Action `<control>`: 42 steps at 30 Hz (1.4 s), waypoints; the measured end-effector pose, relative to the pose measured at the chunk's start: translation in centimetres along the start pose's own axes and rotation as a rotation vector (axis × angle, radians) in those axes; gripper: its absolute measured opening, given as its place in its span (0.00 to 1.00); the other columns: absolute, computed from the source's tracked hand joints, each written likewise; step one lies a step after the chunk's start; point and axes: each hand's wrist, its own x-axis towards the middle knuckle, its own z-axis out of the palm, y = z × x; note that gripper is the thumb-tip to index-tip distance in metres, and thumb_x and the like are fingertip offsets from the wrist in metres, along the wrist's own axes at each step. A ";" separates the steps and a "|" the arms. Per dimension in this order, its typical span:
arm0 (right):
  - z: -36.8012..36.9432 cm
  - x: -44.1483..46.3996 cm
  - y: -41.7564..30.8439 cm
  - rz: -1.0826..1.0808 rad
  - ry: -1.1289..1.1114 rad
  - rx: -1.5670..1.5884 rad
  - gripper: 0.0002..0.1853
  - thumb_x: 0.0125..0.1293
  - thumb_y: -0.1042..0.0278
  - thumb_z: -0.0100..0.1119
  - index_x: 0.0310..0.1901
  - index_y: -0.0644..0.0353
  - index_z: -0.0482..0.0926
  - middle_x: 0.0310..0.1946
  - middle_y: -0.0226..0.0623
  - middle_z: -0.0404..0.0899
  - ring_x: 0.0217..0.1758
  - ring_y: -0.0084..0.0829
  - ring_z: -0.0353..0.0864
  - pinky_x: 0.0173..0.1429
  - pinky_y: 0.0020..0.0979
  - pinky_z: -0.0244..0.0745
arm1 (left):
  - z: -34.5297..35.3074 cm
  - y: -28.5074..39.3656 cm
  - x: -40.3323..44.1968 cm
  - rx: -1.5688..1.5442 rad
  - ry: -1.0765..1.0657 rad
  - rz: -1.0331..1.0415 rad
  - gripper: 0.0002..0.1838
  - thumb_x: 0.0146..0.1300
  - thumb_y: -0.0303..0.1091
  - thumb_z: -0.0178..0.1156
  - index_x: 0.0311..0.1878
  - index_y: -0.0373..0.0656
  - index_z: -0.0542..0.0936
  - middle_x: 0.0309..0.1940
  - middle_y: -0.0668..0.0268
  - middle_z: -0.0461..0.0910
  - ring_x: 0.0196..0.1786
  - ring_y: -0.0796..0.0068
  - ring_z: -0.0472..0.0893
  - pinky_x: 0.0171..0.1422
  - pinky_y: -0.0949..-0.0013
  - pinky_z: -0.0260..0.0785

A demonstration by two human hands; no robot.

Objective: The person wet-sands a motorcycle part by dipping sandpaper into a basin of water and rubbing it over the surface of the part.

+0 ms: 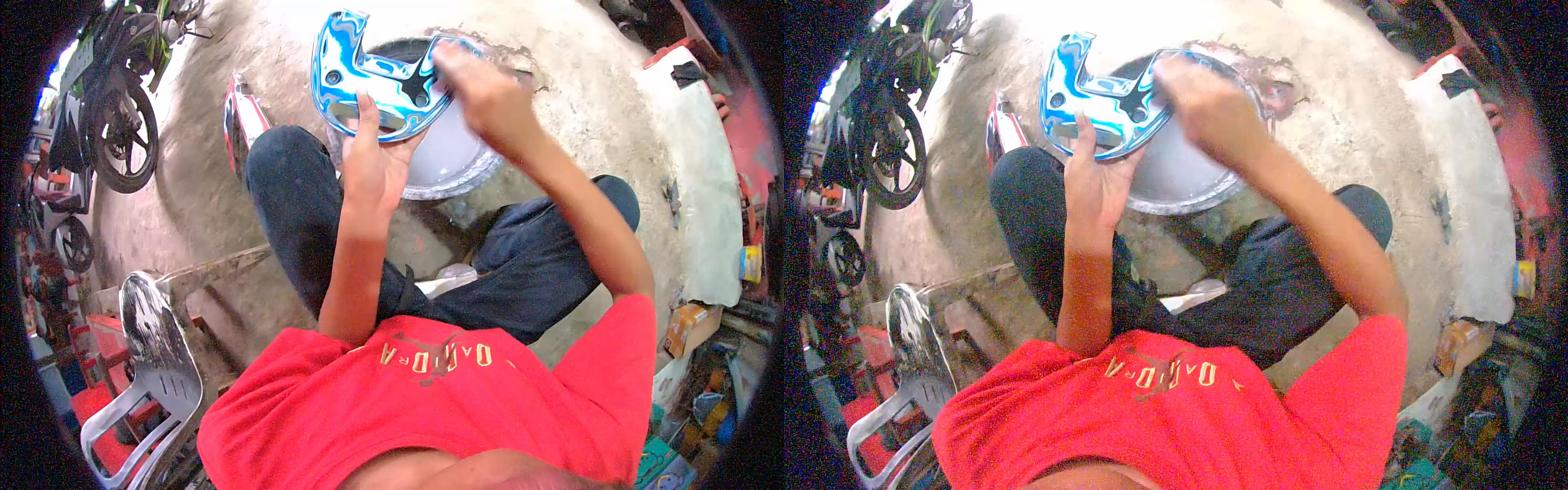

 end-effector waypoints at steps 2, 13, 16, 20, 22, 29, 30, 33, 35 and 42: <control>0.1 -0.7 -2.5 -0.151 0.011 0.088 0.22 0.65 0.73 0.51 0.61 0.66 0.75 0.59 0.49 0.80 0.62 0.43 0.81 0.67 0.40 0.74 | -1.5 -0.2 0.4 -0.011 0.035 -0.040 0.25 0.78 0.45 0.49 0.71 0.45 0.61 0.68 0.55 0.69 0.69 0.55 0.72 0.72 0.43 0.68; -1.2 -0.7 -4.7 -0.215 -0.046 0.103 0.24 0.63 0.77 0.53 0.63 0.66 0.74 0.61 0.48 0.78 0.65 0.42 0.78 0.70 0.39 0.72 | -0.5 -0.2 0.0 -0.032 -0.002 0.014 0.23 0.78 0.40 0.49 0.71 0.45 0.62 0.69 0.56 0.67 0.71 0.54 0.69 0.73 0.38 0.64; -0.3 -0.2 -1.5 -0.095 -0.055 0.039 0.25 0.61 0.79 0.52 0.63 0.64 0.75 0.61 0.49 0.78 0.64 0.43 0.79 0.67 0.39 0.74 | -0.5 -0.3 -0.1 -0.051 0.013 0.041 0.23 0.79 0.41 0.48 0.71 0.46 0.61 0.69 0.56 0.67 0.71 0.54 0.69 0.73 0.39 0.64; -0.7 -0.5 0.0 0.102 -0.066 0.006 0.25 0.63 0.78 0.51 0.63 0.62 0.75 0.62 0.48 0.78 0.65 0.43 0.78 0.67 0.38 0.74 | 0.0 -0.4 -0.4 -0.038 0.006 0.060 0.24 0.79 0.43 0.48 0.71 0.45 0.61 0.68 0.55 0.67 0.69 0.54 0.70 0.73 0.40 0.65; -0.5 -1.3 -3.2 -0.086 -0.030 0.143 0.24 0.63 0.80 0.52 0.63 0.63 0.75 0.62 0.48 0.78 0.65 0.42 0.79 0.68 0.39 0.73 | -1.6 -0.6 0.2 -0.017 0.017 0.032 0.24 0.78 0.43 0.49 0.71 0.45 0.61 0.68 0.55 0.67 0.70 0.54 0.70 0.73 0.40 0.65; -0.8 -0.4 0.6 0.154 -0.105 0.009 0.24 0.64 0.77 0.50 0.63 0.61 0.75 0.62 0.46 0.78 0.64 0.40 0.79 0.66 0.38 0.75 | -0.2 -0.5 -0.4 -0.065 0.010 0.024 0.27 0.79 0.47 0.46 0.73 0.44 0.58 0.70 0.54 0.65 0.73 0.52 0.66 0.75 0.37 0.61; -0.8 -0.9 -0.2 0.065 -0.079 -0.008 0.24 0.64 0.78 0.50 0.63 0.61 0.75 0.62 0.46 0.78 0.64 0.41 0.79 0.66 0.39 0.75 | 0.0 -0.5 -0.4 -0.054 0.015 0.022 0.27 0.78 0.48 0.46 0.72 0.43 0.59 0.69 0.54 0.67 0.71 0.53 0.68 0.74 0.39 0.64; -0.8 -1.3 -4.0 -0.202 -0.053 0.101 0.23 0.63 0.78 0.52 0.61 0.64 0.76 0.62 0.48 0.78 0.64 0.43 0.79 0.69 0.41 0.72 | -0.6 -0.8 0.0 -0.042 0.000 0.007 0.28 0.78 0.50 0.45 0.72 0.44 0.60 0.69 0.55 0.67 0.71 0.54 0.69 0.74 0.39 0.63; -0.6 -0.8 -2.0 -0.147 -0.043 0.087 0.23 0.63 0.78 0.51 0.62 0.64 0.75 0.61 0.48 0.78 0.64 0.43 0.79 0.69 0.40 0.72 | -0.6 -0.6 0.0 -0.078 0.001 -0.009 0.27 0.78 0.47 0.46 0.73 0.45 0.60 0.72 0.55 0.64 0.73 0.51 0.65 0.77 0.36 0.56; -0.2 -2.0 -3.1 -0.174 -0.027 0.040 0.23 0.64 0.77 0.52 0.62 0.65 0.76 0.60 0.48 0.79 0.63 0.43 0.80 0.68 0.39 0.73 | -1.0 -0.7 -0.1 -0.030 0.023 -0.012 0.27 0.78 0.49 0.46 0.73 0.45 0.61 0.71 0.54 0.64 0.74 0.52 0.65 0.78 0.38 0.56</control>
